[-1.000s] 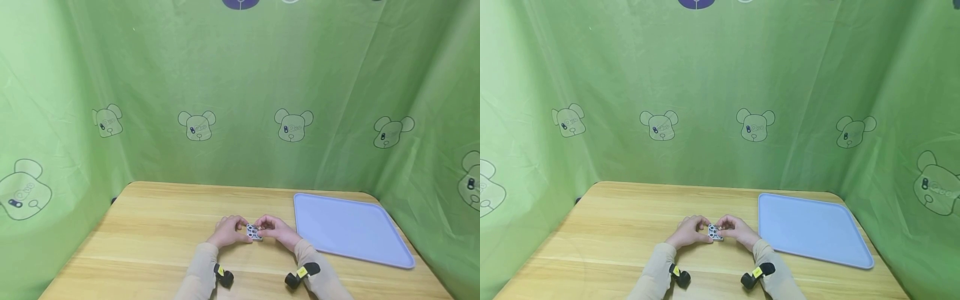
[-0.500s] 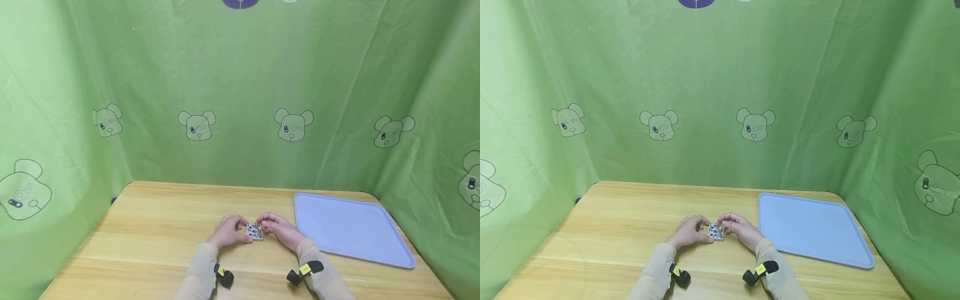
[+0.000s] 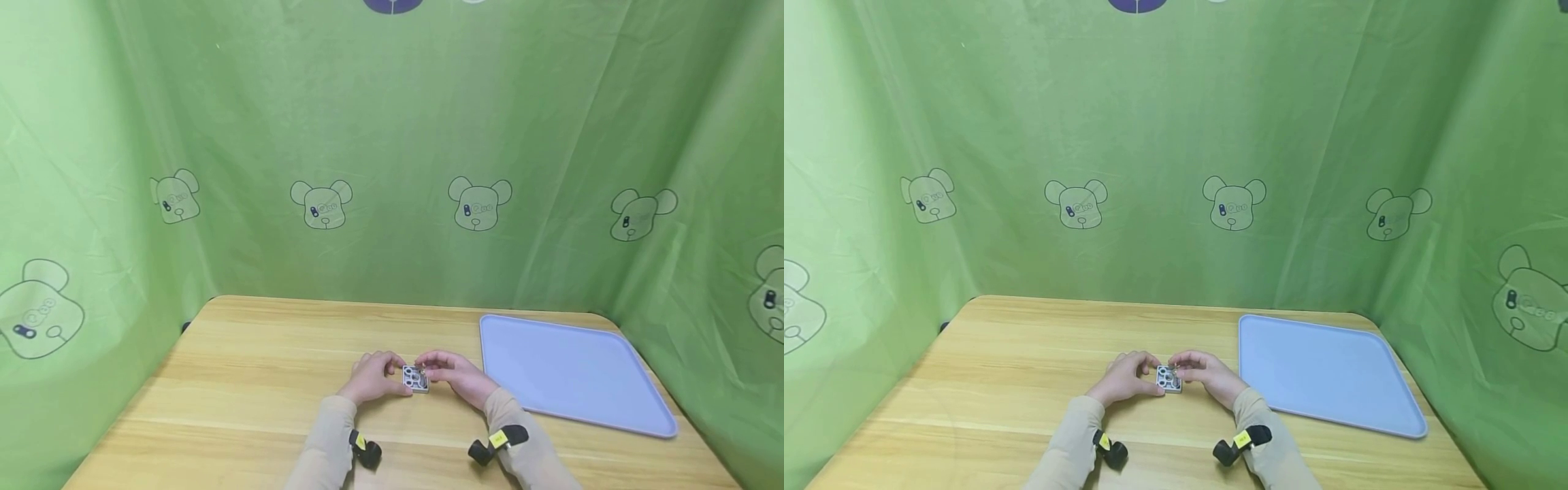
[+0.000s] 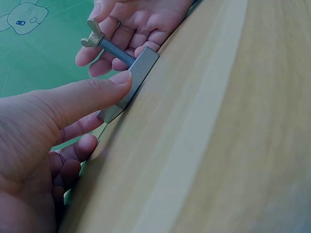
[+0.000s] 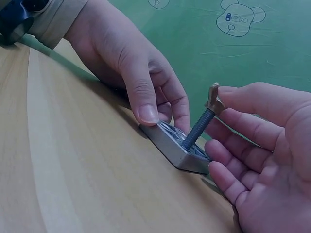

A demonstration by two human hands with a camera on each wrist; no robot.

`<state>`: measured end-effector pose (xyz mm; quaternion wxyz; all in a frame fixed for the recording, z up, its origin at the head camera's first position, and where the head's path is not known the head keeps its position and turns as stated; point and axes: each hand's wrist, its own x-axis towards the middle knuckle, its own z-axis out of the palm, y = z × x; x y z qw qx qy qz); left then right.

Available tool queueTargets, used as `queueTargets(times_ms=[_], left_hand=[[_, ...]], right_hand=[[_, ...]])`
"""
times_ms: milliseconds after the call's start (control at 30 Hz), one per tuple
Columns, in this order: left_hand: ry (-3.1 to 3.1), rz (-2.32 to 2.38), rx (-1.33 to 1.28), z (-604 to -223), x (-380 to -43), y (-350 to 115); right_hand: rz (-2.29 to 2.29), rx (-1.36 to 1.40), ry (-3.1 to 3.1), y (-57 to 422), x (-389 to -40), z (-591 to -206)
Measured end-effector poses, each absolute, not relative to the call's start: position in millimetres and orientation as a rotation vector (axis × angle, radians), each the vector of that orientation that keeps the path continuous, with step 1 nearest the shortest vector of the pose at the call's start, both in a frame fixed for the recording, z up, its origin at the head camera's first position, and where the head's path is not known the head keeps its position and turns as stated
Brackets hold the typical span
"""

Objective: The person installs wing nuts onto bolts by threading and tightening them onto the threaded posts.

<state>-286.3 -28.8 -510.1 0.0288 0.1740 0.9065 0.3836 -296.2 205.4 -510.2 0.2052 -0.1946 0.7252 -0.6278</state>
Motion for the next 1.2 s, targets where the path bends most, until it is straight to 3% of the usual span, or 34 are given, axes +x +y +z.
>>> queueTargets(times_ms=[1200], left_hand=[[2.799,1.191,0.534,-512.1,-287.5,-28.5]], right_hand=[[-1.765,-0.573,2.096,202.9,-298.1,-514.9]])
